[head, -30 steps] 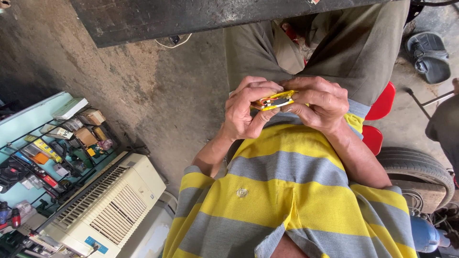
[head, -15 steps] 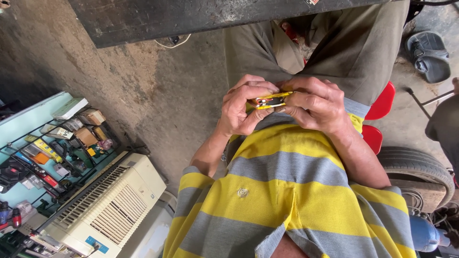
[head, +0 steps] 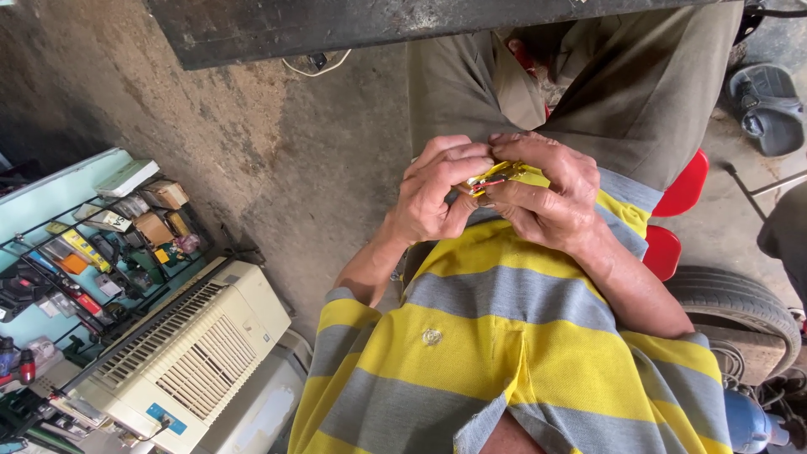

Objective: Testing lithium-ion batteries with a multimeter and soldering them to a power bank circuit board.

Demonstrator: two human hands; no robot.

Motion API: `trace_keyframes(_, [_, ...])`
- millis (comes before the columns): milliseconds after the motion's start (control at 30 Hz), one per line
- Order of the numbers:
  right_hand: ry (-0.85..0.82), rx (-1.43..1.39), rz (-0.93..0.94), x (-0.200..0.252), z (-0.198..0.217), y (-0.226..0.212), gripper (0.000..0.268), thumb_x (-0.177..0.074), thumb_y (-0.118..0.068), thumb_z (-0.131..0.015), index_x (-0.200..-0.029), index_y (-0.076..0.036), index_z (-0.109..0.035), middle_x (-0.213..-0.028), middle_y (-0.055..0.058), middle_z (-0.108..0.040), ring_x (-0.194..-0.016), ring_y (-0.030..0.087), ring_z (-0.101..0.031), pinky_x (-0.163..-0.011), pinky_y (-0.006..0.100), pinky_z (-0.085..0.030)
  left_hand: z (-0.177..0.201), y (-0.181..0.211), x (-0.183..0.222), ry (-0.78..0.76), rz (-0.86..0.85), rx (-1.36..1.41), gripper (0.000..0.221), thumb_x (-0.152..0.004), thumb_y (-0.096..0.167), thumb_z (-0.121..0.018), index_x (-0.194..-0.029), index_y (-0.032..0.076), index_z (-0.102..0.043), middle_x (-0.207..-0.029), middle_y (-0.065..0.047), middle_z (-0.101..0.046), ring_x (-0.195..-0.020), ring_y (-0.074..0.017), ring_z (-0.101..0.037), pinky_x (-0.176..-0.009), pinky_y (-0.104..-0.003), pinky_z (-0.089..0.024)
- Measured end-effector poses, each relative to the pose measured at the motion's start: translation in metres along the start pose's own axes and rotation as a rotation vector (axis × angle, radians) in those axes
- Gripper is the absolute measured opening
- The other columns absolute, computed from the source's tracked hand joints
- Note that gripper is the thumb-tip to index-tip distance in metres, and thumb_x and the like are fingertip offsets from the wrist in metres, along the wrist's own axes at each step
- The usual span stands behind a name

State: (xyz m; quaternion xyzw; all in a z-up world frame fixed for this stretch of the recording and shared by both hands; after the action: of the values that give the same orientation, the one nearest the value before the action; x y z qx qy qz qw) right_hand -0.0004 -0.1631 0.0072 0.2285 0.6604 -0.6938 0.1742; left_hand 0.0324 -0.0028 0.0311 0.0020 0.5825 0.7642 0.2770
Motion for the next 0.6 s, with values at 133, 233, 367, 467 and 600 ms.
trace_keyframes(133, [0.021,0.012,0.004,-0.002,0.001,-0.002,0.007,-0.093,-0.005,-0.081,-0.099,-0.006,-0.079,-0.110,0.027,-0.071,-0.097,0.048,-0.073,-0.078,0.055,-0.060,-0.003,-0.003,0.003,0.013,-0.033,-0.072,0.032,-0.098,0.025,-0.070,-0.112,-0.004,-0.072,-0.108,-0.021,-0.073,-0.090,-0.0406,-0.069,-0.068,-0.043,-0.062])
trace_keyframes(233, [0.020,0.035,0.004,-0.003,0.003,-0.003,0.005,-0.096,-0.008,-0.078,-0.098,-0.004,-0.077,-0.110,0.027,-0.071,-0.097,0.048,-0.074,-0.077,0.055,-0.061,-0.005,-0.007,0.006,0.021,-0.027,-0.075,0.033,-0.098,0.026,-0.070,-0.114,-0.004,-0.072,-0.109,-0.020,-0.073,-0.092,-0.0411,-0.069,-0.071,-0.044,-0.062])
trace_keyframes(367, [0.025,0.047,0.007,-0.003,0.005,-0.003,0.008,-0.097,-0.007,-0.077,-0.102,-0.002,-0.074,-0.109,0.027,-0.071,-0.095,0.046,-0.074,-0.076,0.056,-0.062,-0.006,-0.007,0.005,0.017,-0.018,-0.068,0.032,-0.099,0.024,-0.070,-0.115,-0.004,-0.071,-0.109,-0.020,-0.073,-0.093,-0.0409,-0.069,-0.073,-0.044,-0.062])
trace_keyframes(467, [0.025,0.059,-0.005,-0.002,0.005,-0.003,0.011,-0.095,-0.006,-0.080,-0.103,-0.001,-0.075,-0.110,0.028,-0.072,-0.095,0.048,-0.074,-0.076,0.056,-0.061,-0.007,-0.008,0.007,0.025,0.002,-0.058,0.031,-0.097,0.022,-0.073,-0.115,-0.004,-0.072,-0.109,-0.020,-0.073,-0.095,-0.0396,-0.070,-0.072,-0.041,-0.063])
trace_keyframes(600, [0.027,0.044,-0.017,-0.005,0.006,-0.003,0.008,-0.095,-0.003,-0.079,-0.102,-0.001,-0.076,-0.110,0.029,-0.072,-0.097,0.049,-0.074,-0.076,0.055,-0.061,-0.011,-0.010,0.011,0.044,-0.012,-0.097,0.031,-0.098,0.024,-0.071,-0.114,-0.003,-0.072,-0.109,-0.019,-0.073,-0.094,-0.0405,-0.070,-0.078,-0.044,-0.061])
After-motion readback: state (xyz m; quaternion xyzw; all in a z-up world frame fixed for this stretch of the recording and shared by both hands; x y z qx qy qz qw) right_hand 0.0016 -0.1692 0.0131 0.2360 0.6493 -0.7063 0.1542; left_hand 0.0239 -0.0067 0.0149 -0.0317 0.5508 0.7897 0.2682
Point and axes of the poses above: each hand's wrist, its own x-axis away from the middle knuckle, its own z-axis out of the back of the hand, y = z × x, the point moved 4 cm from there along -x, towards the middle knuckle
